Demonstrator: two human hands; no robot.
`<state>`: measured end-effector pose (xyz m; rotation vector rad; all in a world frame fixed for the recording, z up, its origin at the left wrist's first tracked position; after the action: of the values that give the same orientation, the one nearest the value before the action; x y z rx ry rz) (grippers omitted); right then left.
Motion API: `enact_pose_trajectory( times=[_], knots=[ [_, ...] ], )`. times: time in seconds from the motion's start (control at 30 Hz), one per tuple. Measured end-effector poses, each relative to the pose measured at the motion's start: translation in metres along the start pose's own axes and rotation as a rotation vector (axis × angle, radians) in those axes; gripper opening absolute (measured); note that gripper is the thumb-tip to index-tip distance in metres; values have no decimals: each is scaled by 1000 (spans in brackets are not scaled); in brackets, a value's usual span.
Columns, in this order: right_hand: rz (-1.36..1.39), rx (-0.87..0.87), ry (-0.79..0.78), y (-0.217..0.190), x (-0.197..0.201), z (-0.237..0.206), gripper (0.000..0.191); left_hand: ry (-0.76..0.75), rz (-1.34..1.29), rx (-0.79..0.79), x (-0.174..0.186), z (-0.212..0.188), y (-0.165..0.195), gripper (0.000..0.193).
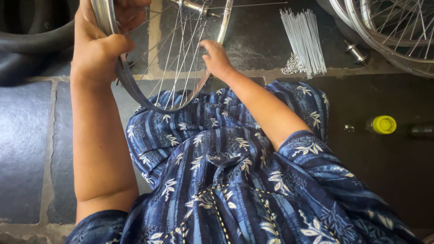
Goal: The person sits on the floor and laces spokes into a bicycle wheel rim, threading each spoke through the rim eyelets and twisting on spoke nipples. They then pick up the wheel hub and begin threading spokes through the hub flange holes, holding the hub in one hand while inserting spokes one at a time.
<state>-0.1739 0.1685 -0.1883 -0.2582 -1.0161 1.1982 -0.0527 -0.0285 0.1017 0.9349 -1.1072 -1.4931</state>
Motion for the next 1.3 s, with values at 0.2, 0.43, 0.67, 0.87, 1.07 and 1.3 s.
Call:
enact_pose_trajectory(
  times=[0.2, 0.43, 0.67, 0.87, 1.07, 1.3],
  knots=[
    [-295, -86, -14, -2, 18, -13, 51, 3, 39, -3, -3, 1, 4, 60],
    [-446, 369, 9, -110, 64, -25, 28, -12, 25, -9, -3, 6, -1, 56],
    [91, 278, 275, -133, 102, 82, 37, -49, -44, -56, -2, -2, -21, 57],
    [-270, 328, 301, -121, 81, 106, 46, 6, -68, -61, -2, -17, -35, 63],
    [-366, 420, 381, -150, 67, 110, 48, 9, -101, -94, -12, -25, -39, 59],
    [-627, 214, 283, -148, 103, 118, 15, -35, -98, -111, -21, -45, -38, 56]
  ],
)
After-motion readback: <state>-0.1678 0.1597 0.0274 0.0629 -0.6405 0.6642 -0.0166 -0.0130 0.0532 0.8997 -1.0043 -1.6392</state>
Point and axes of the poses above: each hand's wrist, its own z-axis towards the middle knuckle, its own x-axis out of the back of the hand, y = z × x, the point moved 4 cm from there along z, towards the middle knuckle, and after that the axes turned 1 degree about x, right-handed, at the moved point
